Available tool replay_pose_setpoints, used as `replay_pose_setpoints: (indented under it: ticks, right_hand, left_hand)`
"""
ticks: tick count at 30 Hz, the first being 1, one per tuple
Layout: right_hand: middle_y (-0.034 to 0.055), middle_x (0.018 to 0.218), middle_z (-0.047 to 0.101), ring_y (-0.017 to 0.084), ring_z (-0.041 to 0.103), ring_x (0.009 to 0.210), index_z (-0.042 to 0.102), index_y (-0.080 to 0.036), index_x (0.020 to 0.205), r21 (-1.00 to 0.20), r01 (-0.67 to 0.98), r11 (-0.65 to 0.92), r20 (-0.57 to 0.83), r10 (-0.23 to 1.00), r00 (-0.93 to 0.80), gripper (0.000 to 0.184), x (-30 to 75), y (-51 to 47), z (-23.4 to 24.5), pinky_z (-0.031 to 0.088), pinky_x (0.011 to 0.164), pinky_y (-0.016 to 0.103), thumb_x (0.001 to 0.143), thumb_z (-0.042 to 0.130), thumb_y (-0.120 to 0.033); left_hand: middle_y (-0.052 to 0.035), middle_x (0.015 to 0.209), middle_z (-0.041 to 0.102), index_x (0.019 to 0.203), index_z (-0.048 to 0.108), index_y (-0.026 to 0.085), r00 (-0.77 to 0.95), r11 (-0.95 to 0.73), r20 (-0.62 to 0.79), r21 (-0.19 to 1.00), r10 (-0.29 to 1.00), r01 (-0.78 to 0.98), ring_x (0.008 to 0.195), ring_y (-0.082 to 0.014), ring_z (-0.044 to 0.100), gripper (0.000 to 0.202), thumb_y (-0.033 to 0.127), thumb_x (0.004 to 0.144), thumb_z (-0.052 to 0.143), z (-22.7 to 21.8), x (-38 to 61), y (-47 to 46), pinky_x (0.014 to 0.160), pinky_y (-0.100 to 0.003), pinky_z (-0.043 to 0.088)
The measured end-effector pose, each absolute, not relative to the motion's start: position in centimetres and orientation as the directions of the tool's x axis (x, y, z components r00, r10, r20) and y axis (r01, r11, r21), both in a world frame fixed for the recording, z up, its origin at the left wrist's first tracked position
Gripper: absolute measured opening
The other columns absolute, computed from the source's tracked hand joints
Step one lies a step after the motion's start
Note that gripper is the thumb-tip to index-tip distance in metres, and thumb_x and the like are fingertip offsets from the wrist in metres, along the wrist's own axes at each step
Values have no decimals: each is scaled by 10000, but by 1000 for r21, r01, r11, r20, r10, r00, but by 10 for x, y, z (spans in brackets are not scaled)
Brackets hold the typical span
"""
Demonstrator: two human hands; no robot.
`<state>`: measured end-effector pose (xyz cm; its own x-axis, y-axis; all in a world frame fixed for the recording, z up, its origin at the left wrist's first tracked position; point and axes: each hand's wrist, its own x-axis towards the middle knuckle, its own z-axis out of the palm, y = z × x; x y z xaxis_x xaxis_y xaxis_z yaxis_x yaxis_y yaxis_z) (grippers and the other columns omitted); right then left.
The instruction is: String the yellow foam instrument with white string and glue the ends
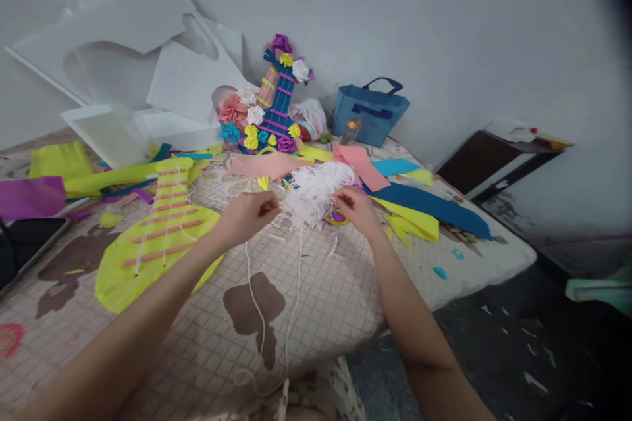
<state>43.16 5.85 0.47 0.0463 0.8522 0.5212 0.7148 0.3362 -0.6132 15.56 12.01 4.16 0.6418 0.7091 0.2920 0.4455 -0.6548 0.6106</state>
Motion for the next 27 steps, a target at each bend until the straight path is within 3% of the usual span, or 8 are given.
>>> replay_pose_setpoints:
  ticks: [3, 7, 10, 13, 15, 19, 27]
  right_hand:
    - [26, 785, 595, 144, 539, 711, 607, -193, 794, -588, 743, 321, 602, 786, 137, 117, 434, 59, 4, 419, 651, 266, 839, 524, -263]
    - [24, 785, 610, 135, 541, 678, 605, -189, 812, -634, 721, 278, 655, 689, 311, 137, 437, 59, 4, 430, 641, 260, 830, 537, -306]
    - [-3, 684, 585, 103, 511, 544, 597, -180, 815, -756, 591, 282, 588, 689, 423, 181, 439, 61, 3, 408, 535, 232, 817, 560, -357]
    - [-46, 558, 513, 77, 454, 438, 577, -176, 800, -834, 448, 323, 535, 674, 509, 197, 442, 62, 4, 365, 460, 212, 802, 585, -373]
    - [-63, 512, 473, 68, 425, 414, 564, -177, 778, -854, 373, 364, 520, 634, 572, 202, 444, 62, 6, 338, 430, 201, 781, 612, -373]
    - [-83, 498, 427, 52, 374, 394, 539, -182, 756, -870, 221, 441, 460, 564, 685, 213, 447, 61, 11, 311, 391, 189, 741, 650, -363]
    - [-94, 527, 391, 44, 383, 405, 477, -191, 747, -830, 37, 557, 360, 482, 799, 237, 460, 57, 21, 284, 358, 169, 697, 663, -328]
  left_hand:
    - [-28, 669, 644, 742, 615, 206, 529, -645, 371, 389, 763, 658, 600, -171, 570, 105, 273, 783, 545, 55, 139, 129, 556, -256, 347]
    - [-39, 706, 646, 816, 628, 222, 316, -492, 484, 296, 816, 819, 643, -207, 573, 109, 233, 754, 539, 66, 121, 143, 552, -273, 336]
    - [-24, 671, 620, 862, 626, 192, 211, -456, 465, 513, 860, 727, 612, -166, 548, 140, 223, 750, 549, 67, 108, 156, 558, -252, 363]
    - [13, 618, 578, 883, 606, 133, 156, -359, 326, 788, 933, 500, 496, -86, 450, 157, 213, 760, 551, 69, 98, 166, 508, -210, 345]
    - [38, 581, 540, 833, 590, 121, 143, -280, 243, 884, 959, 373, 455, -60, 399, 105, 186, 757, 560, 71, 96, 170, 480, -200, 323]
    - [52, 547, 527, 731, 568, 132, 125, -196, 167, 940, 978, 278, 451, -54, 405, 25, 136, 747, 587, 74, 96, 170, 479, -202, 322]
    - [39, 590, 554, 759, 581, 114, 89, -152, 134, 960, 987, 237, 476, -49, 408, 51, 130, 807, 572, 71, 93, 174, 504, -203, 330]
